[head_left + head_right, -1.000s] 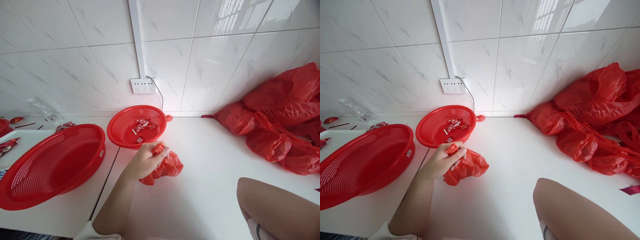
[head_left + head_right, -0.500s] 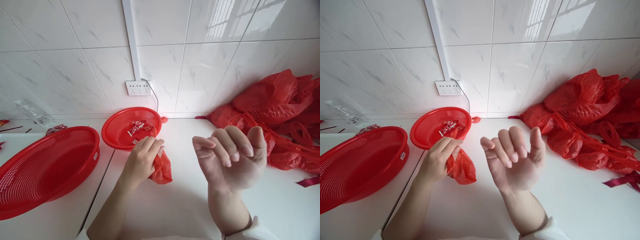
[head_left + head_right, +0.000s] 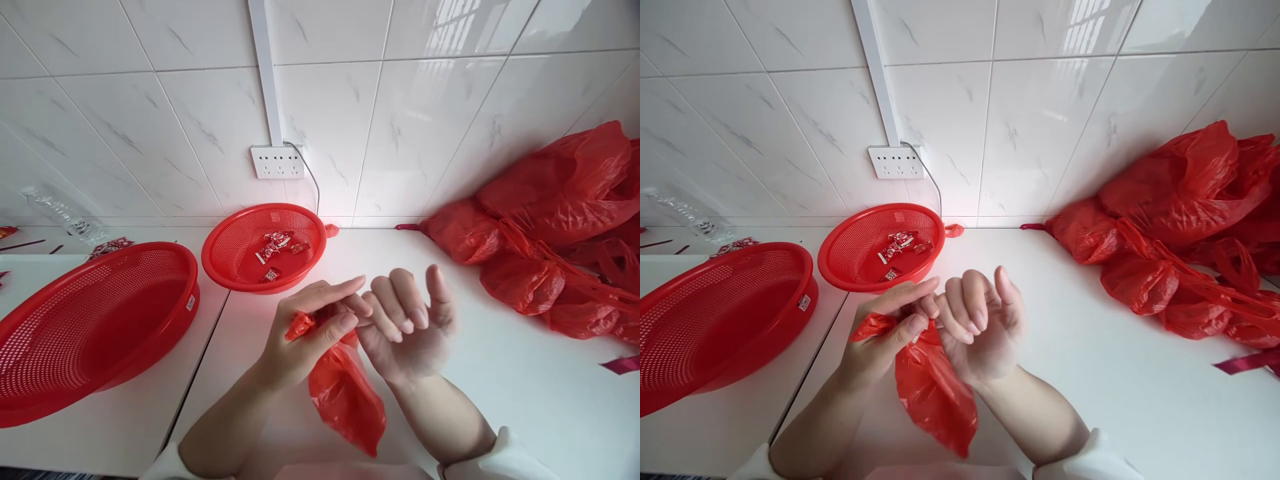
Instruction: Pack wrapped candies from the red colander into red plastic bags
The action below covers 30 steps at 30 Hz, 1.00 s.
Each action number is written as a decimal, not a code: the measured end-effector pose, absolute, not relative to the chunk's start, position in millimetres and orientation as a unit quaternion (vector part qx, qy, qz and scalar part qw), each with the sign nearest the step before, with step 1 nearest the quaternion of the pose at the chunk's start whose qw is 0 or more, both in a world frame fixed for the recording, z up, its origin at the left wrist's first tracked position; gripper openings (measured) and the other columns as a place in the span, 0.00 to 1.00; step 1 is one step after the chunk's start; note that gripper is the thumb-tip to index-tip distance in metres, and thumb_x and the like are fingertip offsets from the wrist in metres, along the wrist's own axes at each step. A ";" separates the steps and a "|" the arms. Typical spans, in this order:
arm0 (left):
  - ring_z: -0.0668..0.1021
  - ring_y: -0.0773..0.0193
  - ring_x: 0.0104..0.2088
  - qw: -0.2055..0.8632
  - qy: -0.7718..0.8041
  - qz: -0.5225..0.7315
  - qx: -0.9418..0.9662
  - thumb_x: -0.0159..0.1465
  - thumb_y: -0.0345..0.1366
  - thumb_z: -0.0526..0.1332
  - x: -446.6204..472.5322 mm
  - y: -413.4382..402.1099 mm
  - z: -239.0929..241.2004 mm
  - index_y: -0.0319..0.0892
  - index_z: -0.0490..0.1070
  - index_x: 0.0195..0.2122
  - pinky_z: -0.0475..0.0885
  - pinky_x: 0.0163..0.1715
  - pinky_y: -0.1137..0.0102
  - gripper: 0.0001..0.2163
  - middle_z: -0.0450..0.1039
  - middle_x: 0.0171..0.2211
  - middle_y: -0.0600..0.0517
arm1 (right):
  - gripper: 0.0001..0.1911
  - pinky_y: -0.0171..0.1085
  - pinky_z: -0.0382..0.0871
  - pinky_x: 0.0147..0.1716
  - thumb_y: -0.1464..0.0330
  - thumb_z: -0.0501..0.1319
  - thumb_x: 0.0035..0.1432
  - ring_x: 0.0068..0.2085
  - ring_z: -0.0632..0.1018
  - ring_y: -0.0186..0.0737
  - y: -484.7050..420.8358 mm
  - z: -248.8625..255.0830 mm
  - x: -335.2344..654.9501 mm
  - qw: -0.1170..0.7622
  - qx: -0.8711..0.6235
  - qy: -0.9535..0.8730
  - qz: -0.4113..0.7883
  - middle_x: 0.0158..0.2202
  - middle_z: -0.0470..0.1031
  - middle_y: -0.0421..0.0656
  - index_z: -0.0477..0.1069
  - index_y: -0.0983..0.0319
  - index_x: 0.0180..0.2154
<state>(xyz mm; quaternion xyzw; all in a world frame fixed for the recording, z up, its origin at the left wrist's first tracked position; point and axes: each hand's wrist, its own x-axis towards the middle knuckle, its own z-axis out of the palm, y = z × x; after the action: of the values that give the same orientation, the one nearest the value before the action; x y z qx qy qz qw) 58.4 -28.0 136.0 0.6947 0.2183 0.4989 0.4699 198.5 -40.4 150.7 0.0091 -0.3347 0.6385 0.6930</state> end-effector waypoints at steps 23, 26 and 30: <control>0.77 0.67 0.31 0.470 0.298 0.515 0.652 0.61 0.32 0.64 62.3 -19.5 132.9 0.45 0.78 0.44 0.73 0.33 0.72 0.10 0.77 0.30 0.52 | 0.26 0.35 0.52 0.21 0.59 0.51 0.60 0.17 0.53 0.30 -23.5 127.3 176.0 0.766 -0.126 -0.389 0.496 0.12 0.47 0.35 0.52 0.62 0.13; 0.77 0.68 0.30 0.457 0.289 0.521 0.660 0.61 0.30 0.64 62.4 -21.0 133.8 0.45 0.77 0.47 0.74 0.31 0.73 0.12 0.77 0.32 0.52 | 0.26 0.35 0.53 0.21 0.59 0.51 0.60 0.17 0.53 0.30 -24.8 129.6 176.3 0.764 -0.122 -0.385 0.503 0.13 0.48 0.35 0.52 0.62 0.14; 0.75 0.72 0.25 0.472 0.256 0.518 0.666 0.63 0.28 0.62 61.5 -21.1 134.3 0.47 0.76 0.49 0.73 0.27 0.75 0.14 0.77 0.34 0.53 | 0.27 0.34 0.51 0.19 0.59 0.47 0.63 0.15 0.48 0.29 -24.7 136.9 179.2 0.743 -0.079 -0.355 0.562 0.13 0.45 0.34 0.50 0.62 0.14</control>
<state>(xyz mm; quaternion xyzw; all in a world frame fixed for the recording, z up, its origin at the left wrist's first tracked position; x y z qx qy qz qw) 61.5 -21.1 134.3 0.6659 0.2563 0.5178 0.4720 179.2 -24.7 136.9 -0.0791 -0.3545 0.5617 0.7434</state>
